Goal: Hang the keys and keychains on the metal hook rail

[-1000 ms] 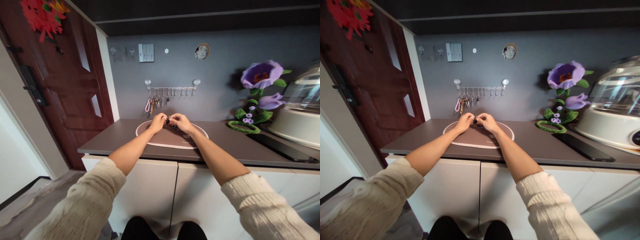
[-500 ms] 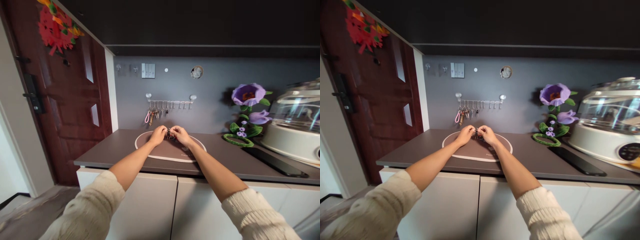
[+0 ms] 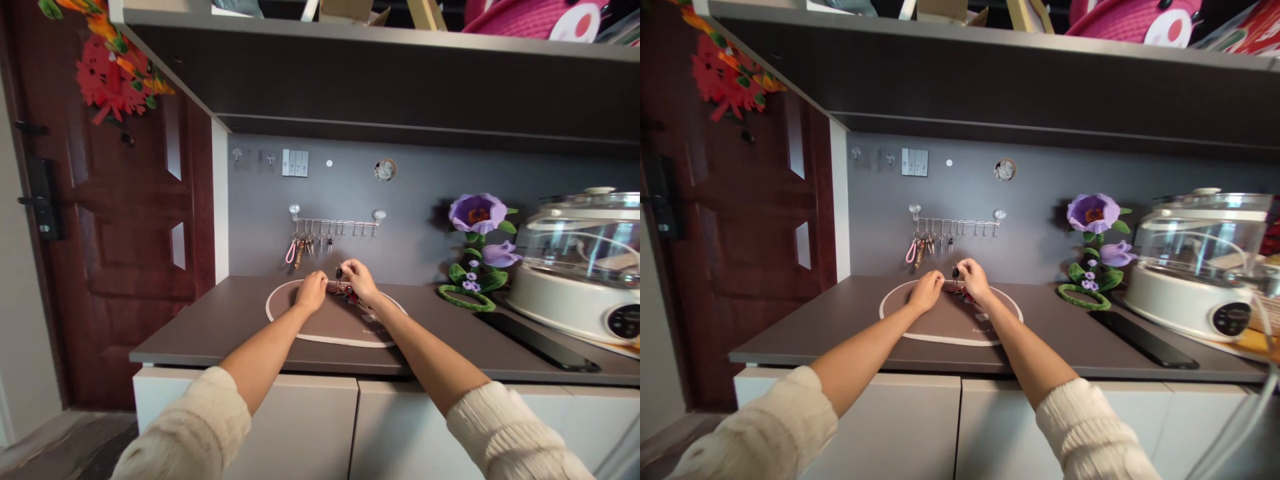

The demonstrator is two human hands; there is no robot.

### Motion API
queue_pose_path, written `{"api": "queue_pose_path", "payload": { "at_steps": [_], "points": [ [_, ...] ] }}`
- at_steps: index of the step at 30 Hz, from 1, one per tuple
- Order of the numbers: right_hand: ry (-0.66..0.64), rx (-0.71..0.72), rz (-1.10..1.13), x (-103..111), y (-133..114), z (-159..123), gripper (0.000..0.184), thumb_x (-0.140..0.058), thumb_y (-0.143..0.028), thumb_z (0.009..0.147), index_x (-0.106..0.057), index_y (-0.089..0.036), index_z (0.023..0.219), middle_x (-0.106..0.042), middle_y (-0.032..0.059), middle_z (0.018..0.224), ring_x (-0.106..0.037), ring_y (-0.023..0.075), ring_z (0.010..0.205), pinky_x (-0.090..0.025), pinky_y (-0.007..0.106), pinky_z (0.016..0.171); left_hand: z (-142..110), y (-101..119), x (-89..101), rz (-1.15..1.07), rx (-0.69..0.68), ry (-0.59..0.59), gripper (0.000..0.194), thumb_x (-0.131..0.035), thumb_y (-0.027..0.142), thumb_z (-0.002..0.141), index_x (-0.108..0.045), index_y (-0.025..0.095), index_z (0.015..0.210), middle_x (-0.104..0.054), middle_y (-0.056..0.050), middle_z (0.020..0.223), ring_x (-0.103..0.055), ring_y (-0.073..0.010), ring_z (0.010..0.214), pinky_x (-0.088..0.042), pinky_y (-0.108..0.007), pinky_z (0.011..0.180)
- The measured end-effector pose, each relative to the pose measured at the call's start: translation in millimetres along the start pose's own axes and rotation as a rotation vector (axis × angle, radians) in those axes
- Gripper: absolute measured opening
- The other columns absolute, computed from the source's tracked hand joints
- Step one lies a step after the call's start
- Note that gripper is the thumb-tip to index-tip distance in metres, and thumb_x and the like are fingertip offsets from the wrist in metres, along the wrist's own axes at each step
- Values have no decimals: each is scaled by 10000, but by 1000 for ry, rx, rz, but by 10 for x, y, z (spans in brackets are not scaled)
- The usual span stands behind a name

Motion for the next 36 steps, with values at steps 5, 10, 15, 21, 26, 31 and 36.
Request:
{"api": "queue_pose_path", "payload": {
  "at_steps": [5, 10, 15, 21, 26, 31, 36],
  "points": [
    [64, -85, 133, 26, -142, 313, 134, -487, -307, 703, -481, -176, 729, -529, 0, 739, -531, 108, 665, -478, 254, 621, 5, -10, -31, -13, 8, -5, 176, -379, 164, 845, -553, 170, 814, -612, -63, 886, -541, -168, 872, -392, -292, 801],
    [161, -161, 137, 54, -278, 632, 40, -451, -197, 706, -475, -172, 726, -539, 6, 724, -544, 105, 644, -483, 235, 572, 3, 5, -38, -4, 12, -23, 181, -380, 163, 844, -558, 169, 817, -617, -64, 889, -545, -167, 879, -390, -286, 800],
    [251, -197, 75, 31, -328, 892, 73, -431, -167, 724, -503, -168, 708, -579, 28, 731, -560, 111, 635, -493, 237, 557, -3, 38, -14, 23, 12, -49, 196, -372, 169, 849, -562, 172, 801, -620, -68, 887, -551, -171, 879, -392, -287, 792],
    [328, -164, -100, -42, -216, 1151, 138, -460, -199, 720, -584, -146, 690, -625, 63, 697, -589, 140, 634, -488, 259, 612, 9, 12, -34, 48, 14, -64, 195, -371, 177, 852, -561, 180, 806, -618, -71, 901, -553, -175, 891, -394, -290, 798],
    [389, -102, -172, -73, -98, 1277, 179, -474, -215, 705, -617, -148, 622, -634, 91, 638, -608, 184, 680, -478, 280, 650, 15, -6, -48, 52, 8, -57, 203, -369, 177, 850, -563, 185, 794, -619, -69, 886, -551, -177, 880, -396, -293, 793],
    [453, -132, -153, -82, -25, 1274, 168, -494, -208, 677, -632, -147, 604, -632, 87, 602, -617, 197, 679, -472, 271, 629, 14, -2, -45, 56, 2, -65, 207, -366, 175, 849, -565, 182, 792, -622, -71, 888, -552, -178, 880, -397, -294, 792],
    [373, -160, -129, -105, 105, 1261, 234, -466, -258, 721, -653, -121, 749, -641, 96, 655, -621, 185, 666, -471, 271, 618, 13, -4, -43, 58, 1, -59, 208, -369, 170, 845, -568, 181, 787, -624, -70, 873, -553, -180, 864, -399, -295, 780]
  ]
}}
Point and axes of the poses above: each hand's wrist, its own z-axis towards the middle knuckle, its own x-axis out of the back of the hand, y = z × x, the point moved 1 cm from there along z, towards the middle knuckle
